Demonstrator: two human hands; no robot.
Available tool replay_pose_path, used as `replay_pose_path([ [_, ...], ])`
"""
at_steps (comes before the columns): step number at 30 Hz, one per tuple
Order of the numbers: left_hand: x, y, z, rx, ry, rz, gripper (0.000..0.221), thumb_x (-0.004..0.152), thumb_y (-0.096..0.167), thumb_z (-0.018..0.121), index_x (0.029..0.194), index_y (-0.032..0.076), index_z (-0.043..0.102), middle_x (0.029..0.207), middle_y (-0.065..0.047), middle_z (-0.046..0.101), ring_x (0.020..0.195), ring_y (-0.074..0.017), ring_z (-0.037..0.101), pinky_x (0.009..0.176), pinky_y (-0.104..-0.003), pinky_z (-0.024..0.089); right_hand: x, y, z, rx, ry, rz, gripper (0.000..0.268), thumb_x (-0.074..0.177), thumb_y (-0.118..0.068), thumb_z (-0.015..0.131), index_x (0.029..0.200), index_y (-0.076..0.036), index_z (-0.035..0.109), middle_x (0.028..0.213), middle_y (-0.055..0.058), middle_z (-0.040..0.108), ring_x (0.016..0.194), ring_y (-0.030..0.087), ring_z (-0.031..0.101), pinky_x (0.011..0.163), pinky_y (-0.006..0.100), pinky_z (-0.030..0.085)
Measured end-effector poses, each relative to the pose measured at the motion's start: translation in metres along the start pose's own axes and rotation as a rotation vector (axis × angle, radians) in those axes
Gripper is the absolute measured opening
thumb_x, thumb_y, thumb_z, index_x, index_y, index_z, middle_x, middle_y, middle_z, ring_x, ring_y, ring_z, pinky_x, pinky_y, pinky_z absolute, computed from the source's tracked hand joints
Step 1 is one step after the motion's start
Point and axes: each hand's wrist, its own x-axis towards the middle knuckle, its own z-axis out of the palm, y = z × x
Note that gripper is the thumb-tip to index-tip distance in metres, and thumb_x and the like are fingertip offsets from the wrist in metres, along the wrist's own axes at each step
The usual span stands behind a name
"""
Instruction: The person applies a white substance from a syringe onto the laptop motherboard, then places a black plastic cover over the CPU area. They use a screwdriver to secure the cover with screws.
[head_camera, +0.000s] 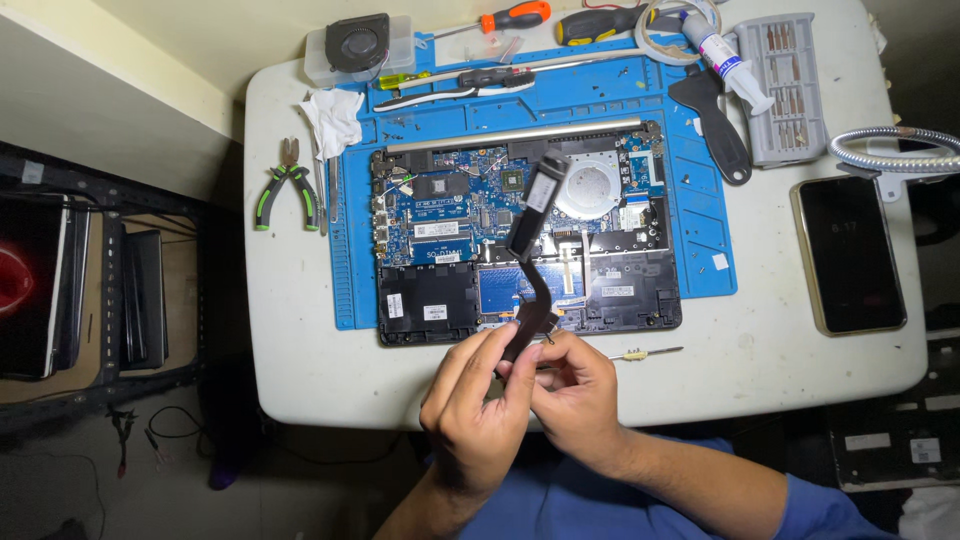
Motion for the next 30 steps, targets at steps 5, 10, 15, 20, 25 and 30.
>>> replay_pose_path([
  [5, 0.005, -0.002, -0.001, -0.042, -0.079, 0.042, 0.016, 0.094, 0.009, 0.073, 0.106, -0.001, 0.071, 0.101, -0.012, 0.075, 0.087, -0.0244, 0.075, 0.081, -0.033, 0.062, 0.001, 0.003, -0.001, -0.091, 0.012, -0.040, 0.027, 0.080, -0.002, 0.085, 0.082, -0.009, 0.058, 0.074, -0.001, 0.059, 0.067, 0.003, 0.053, 0.058, 0.018, 0.054],
  [10, 0.009, -0.009, 0.000, -0.133, -0.157, 0.139, 0.018, 0.100, 0.006, 0.063, 0.113, -0.006, 0.068, 0.102, -0.016, 0.072, 0.089, -0.0299, 0.073, 0.085, -0.038, 0.062, 0.001, 0.007, -0.007, -0.051, -0.049, -0.059, 0.023, 0.085, -0.001, 0.079, 0.085, -0.008, 0.057, 0.073, -0.001, 0.056, 0.067, 0.005, 0.053, 0.060, 0.021, 0.052],
  [15, 0.013, -0.014, -0.008, -0.259, -0.248, 0.110, 0.022, 0.103, 0.006, 0.057, 0.118, -0.007, 0.067, 0.108, -0.017, 0.072, 0.095, -0.0301, 0.072, 0.090, -0.038, 0.060, 0.002, 0.004, -0.022, -0.090, -0.220, -0.087, 0.024, 0.085, 0.001, 0.078, 0.098, -0.006, 0.060, 0.088, 0.003, 0.068, 0.079, 0.008, 0.066, 0.078, 0.024, 0.062],
  [20, 0.028, -0.023, -0.033, -0.310, -0.340, 0.048, 0.022, 0.102, 0.010, 0.059, 0.117, -0.004, 0.068, 0.108, -0.016, 0.073, 0.097, -0.0292, 0.071, 0.089, -0.037, 0.059, 0.010, -0.009, -0.053, -0.139, -0.229, -0.052, 0.023, 0.086, -0.002, 0.078, 0.103, -0.003, 0.063, 0.092, 0.009, 0.072, 0.088, 0.016, 0.078, 0.081, 0.024, 0.064],
  [25, 0.034, -0.048, -0.059, -0.095, -0.308, 0.011, 0.020, 0.099, 0.010, 0.064, 0.115, 0.002, 0.072, 0.110, -0.010, 0.075, 0.100, -0.0239, 0.073, 0.091, -0.033, 0.058, 0.034, -0.021, -0.105, -0.264, -0.027, -0.112, 0.010, 0.096, 0.000, 0.066, 0.103, -0.001, 0.058, 0.090, 0.015, 0.069, 0.076, 0.019, 0.073, 0.074, 0.027, 0.064],
  [30, 0.037, -0.061, -0.076, -0.068, -0.272, 0.041, 0.017, 0.099, 0.009, 0.064, 0.111, 0.000, 0.072, 0.105, -0.011, 0.075, 0.094, -0.0253, 0.070, 0.087, -0.034, 0.057, 0.052, -0.028, -0.136, -0.284, 0.106, -0.170, 0.008, 0.105, 0.001, 0.061, 0.109, 0.000, 0.054, 0.094, 0.017, 0.064, 0.084, 0.022, 0.070, 0.079, 0.031, 0.064],
])
